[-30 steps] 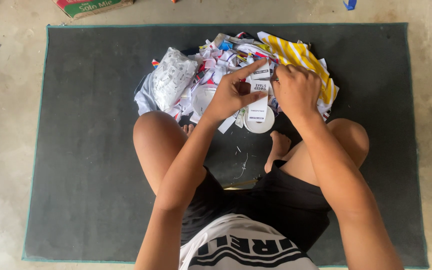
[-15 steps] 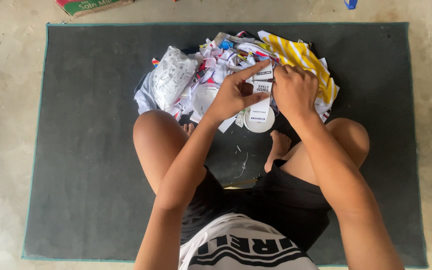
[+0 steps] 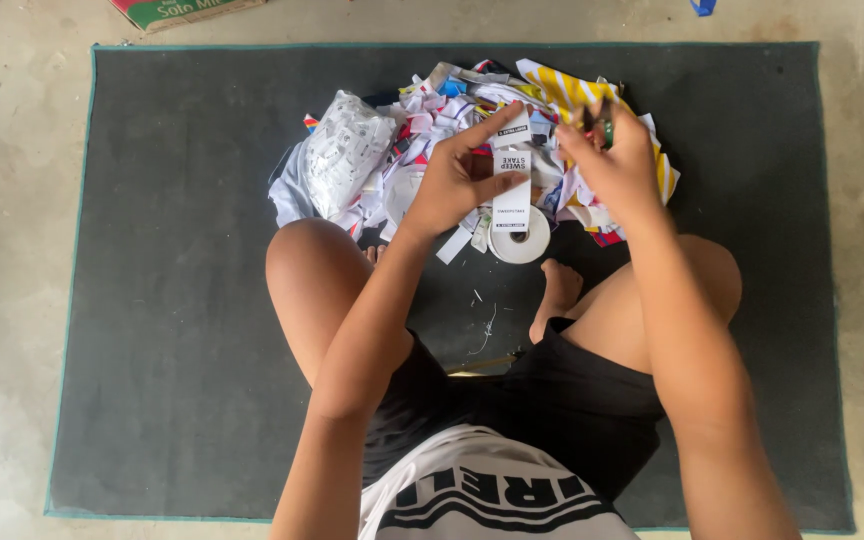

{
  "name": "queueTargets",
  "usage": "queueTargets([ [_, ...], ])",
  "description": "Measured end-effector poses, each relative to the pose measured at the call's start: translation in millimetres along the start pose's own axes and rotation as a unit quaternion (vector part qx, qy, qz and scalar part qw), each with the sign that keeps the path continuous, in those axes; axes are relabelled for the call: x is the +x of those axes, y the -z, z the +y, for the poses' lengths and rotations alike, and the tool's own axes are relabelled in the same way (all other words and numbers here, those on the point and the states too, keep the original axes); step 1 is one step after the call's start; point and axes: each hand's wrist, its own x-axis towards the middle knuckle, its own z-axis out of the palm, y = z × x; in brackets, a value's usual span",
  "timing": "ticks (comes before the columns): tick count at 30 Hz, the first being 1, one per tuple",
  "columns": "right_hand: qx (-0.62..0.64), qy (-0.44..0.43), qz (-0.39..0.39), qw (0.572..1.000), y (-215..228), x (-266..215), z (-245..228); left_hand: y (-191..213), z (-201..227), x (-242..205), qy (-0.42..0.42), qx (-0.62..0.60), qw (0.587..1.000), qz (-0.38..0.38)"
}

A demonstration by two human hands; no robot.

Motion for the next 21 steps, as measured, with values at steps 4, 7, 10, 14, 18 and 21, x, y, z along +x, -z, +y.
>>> queueTargets([
  [4, 0.463, -0.235, -0.212, 0.828, 18.1, 9.1, -40.7, -16.1, 30.3, -4.3, 0.039, 0.110, 0.993, -0.030],
  [7, 0.504, -0.233, -0.237, 0.797, 14.4, 8.2, -34.6, -19.2, 19.8, -6.4, 0.051, 0.133, 0.987, -0.071],
  [10, 0.479, -0.261, -0.167, 0.821, 8.9, 9.6, -31.0, -20.0, 16.8, -7.7, 0.064, 0.135, 0.983, -0.108],
  [14, 0.427, -0.289, -0.041, 0.856, 4.5, 10.5, -15.0, -9.5, -0.3, -0.7, 0.092, 0.184, 0.973, -0.100],
  [18, 0.415, -0.277, -0.021, 0.866, 11.1, 9.2, -17.1, 33.8, -65.3, -2.2, 0.094, 0.338, 0.936, -0.017],
  [21, 0.405, -0.272, -0.015, 0.873, 11.8, 9.6, -17.9, 67.3, -99.8, -8.5, 0.101, 0.383, 0.916, 0.065],
])
